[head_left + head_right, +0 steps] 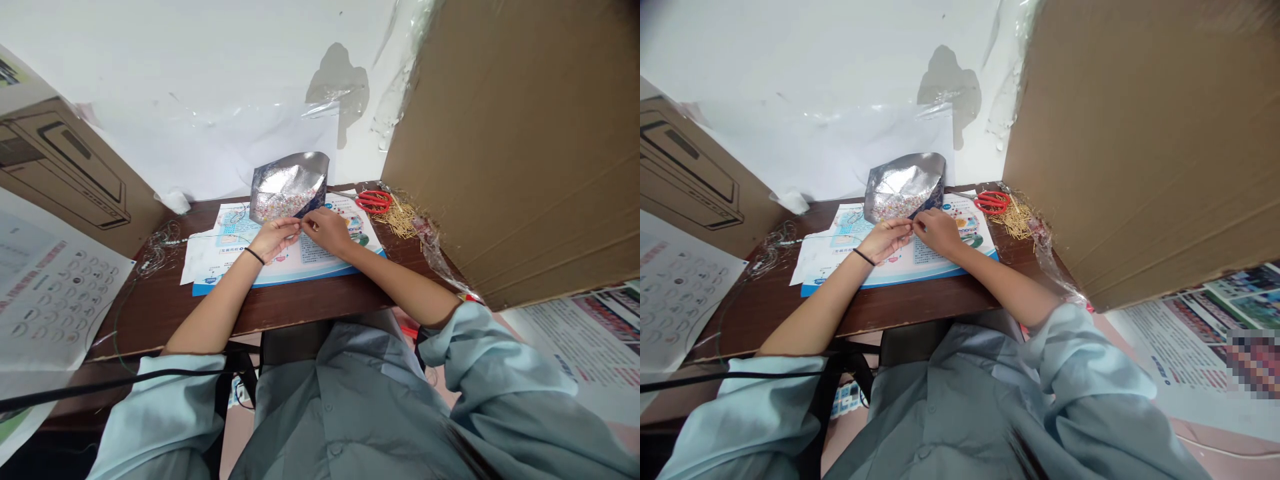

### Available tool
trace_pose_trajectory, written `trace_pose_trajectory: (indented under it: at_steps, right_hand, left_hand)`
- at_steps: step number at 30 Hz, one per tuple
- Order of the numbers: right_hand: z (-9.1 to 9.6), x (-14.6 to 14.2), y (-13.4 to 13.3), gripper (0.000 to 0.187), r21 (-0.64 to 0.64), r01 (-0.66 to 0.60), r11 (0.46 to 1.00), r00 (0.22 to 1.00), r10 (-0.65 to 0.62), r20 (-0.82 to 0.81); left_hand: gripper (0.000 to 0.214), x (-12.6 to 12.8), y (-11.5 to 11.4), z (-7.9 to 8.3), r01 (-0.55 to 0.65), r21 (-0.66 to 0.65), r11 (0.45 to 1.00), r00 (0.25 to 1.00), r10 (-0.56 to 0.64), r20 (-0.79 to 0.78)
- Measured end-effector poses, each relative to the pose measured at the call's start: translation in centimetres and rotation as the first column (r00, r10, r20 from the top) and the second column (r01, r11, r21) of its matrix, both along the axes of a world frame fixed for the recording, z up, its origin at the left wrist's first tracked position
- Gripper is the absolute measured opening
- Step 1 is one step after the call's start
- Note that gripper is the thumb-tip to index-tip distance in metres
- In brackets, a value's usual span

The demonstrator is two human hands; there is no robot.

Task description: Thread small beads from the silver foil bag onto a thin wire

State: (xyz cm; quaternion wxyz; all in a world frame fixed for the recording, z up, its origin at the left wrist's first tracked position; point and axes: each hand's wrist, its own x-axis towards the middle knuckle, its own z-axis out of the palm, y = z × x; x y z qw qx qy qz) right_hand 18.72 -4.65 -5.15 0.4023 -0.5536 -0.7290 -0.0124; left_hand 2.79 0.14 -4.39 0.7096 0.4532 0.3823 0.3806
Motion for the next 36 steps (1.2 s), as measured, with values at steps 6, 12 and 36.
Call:
trace_pose_trajectory:
  at_steps: [6, 12, 36]
  right_hand:
    - [0.0, 0.0, 0.0, 0.016, 0.001, -0.013, 1.000, 1.000, 0.013, -0.011]
    - [-0.1, 0.0, 0.2, 0.018, 0.020, -0.062, 0.998, 0.998, 0.061, 0.012]
    - [-0.2, 0.9, 1.1, 0.006, -0.109, -0.160, 0.981, 0.903, 0.101, -0.418]
  left_hand:
    - [0.017, 0.0, 0.1, -0.2, 0.008, 0.013, 1.000, 1.000, -0.008, -0.007]
    - [0.017, 0.0, 0.2, -0.3, 0.006, 0.007, 1.000, 1.000, -0.006, -0.007]
    - [0.014, -1.0, 1.3, 1.5, -0.250, 0.008, 0.968, 0.964, 0.249, 0.091]
